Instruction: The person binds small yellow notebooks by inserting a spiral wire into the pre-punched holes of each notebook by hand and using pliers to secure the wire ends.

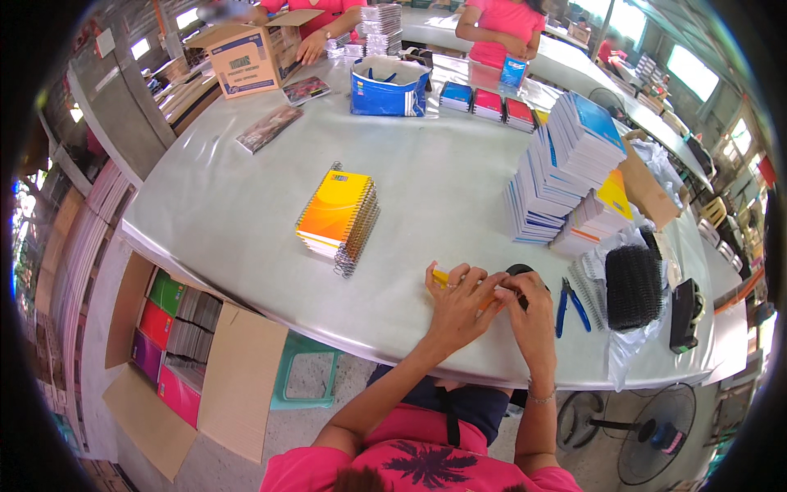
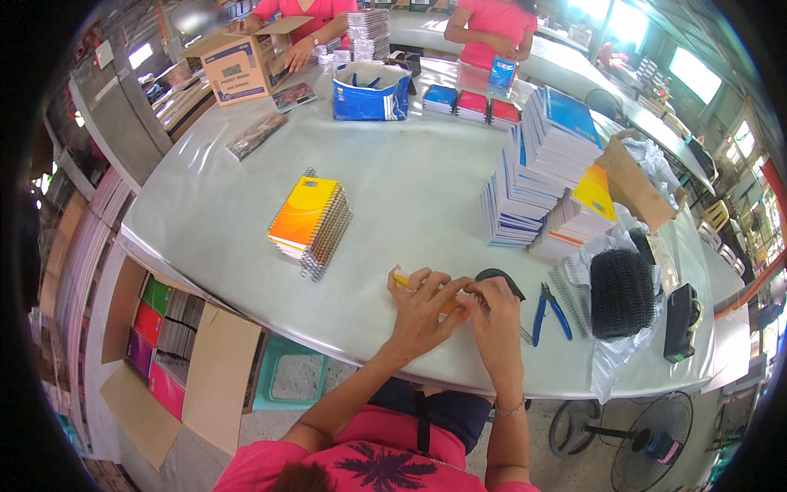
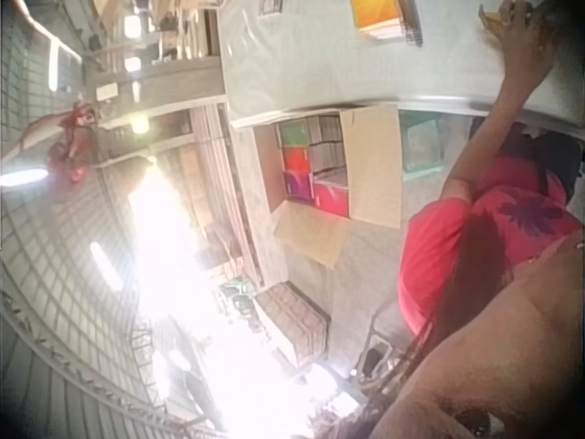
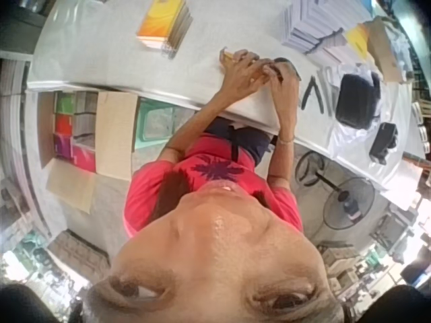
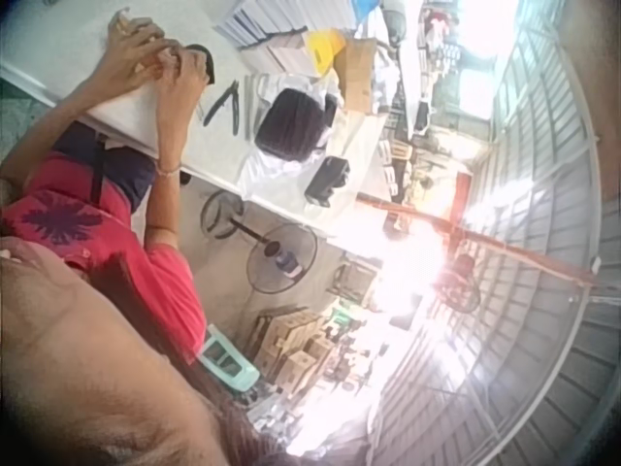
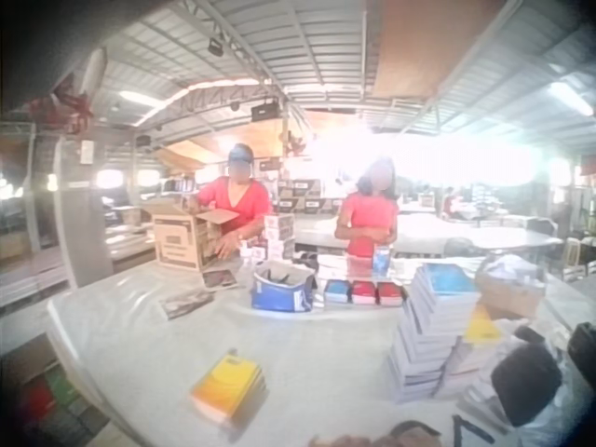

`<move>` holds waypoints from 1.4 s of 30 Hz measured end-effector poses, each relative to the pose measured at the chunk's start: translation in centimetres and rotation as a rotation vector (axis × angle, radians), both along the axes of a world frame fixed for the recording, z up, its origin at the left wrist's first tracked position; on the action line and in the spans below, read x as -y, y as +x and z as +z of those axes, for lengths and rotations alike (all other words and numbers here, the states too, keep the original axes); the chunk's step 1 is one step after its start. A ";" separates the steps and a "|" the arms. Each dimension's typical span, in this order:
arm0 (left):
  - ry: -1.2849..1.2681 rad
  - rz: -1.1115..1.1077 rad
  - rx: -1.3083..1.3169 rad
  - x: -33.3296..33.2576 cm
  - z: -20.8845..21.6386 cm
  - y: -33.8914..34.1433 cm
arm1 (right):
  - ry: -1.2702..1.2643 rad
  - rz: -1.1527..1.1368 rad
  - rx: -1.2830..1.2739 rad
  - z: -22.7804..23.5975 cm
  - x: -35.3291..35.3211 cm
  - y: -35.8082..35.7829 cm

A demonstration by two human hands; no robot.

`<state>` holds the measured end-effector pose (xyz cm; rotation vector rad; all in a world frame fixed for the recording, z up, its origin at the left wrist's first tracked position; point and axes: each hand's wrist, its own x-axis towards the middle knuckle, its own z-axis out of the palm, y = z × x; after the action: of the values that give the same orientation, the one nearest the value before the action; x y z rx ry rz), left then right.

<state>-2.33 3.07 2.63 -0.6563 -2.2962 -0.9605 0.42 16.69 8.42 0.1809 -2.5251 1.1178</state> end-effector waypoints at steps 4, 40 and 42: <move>-0.008 -0.014 0.025 0.4 -0.1 0.0 | 0.038 0.022 0.039 -0.2 0.3 0.0; 0.331 -0.345 0.436 6.7 0.2 -2.5 | 0.162 0.065 0.321 -1.9 -6.3 -1.3; 0.346 -0.362 0.433 6.4 -0.1 -2.5 | 0.176 0.056 0.286 -2.4 -6.2 -1.0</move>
<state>-4.80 -3.32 2.53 -0.7867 -2.3144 -1.7734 -0.54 22.89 6.06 0.1472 -2.8911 1.0032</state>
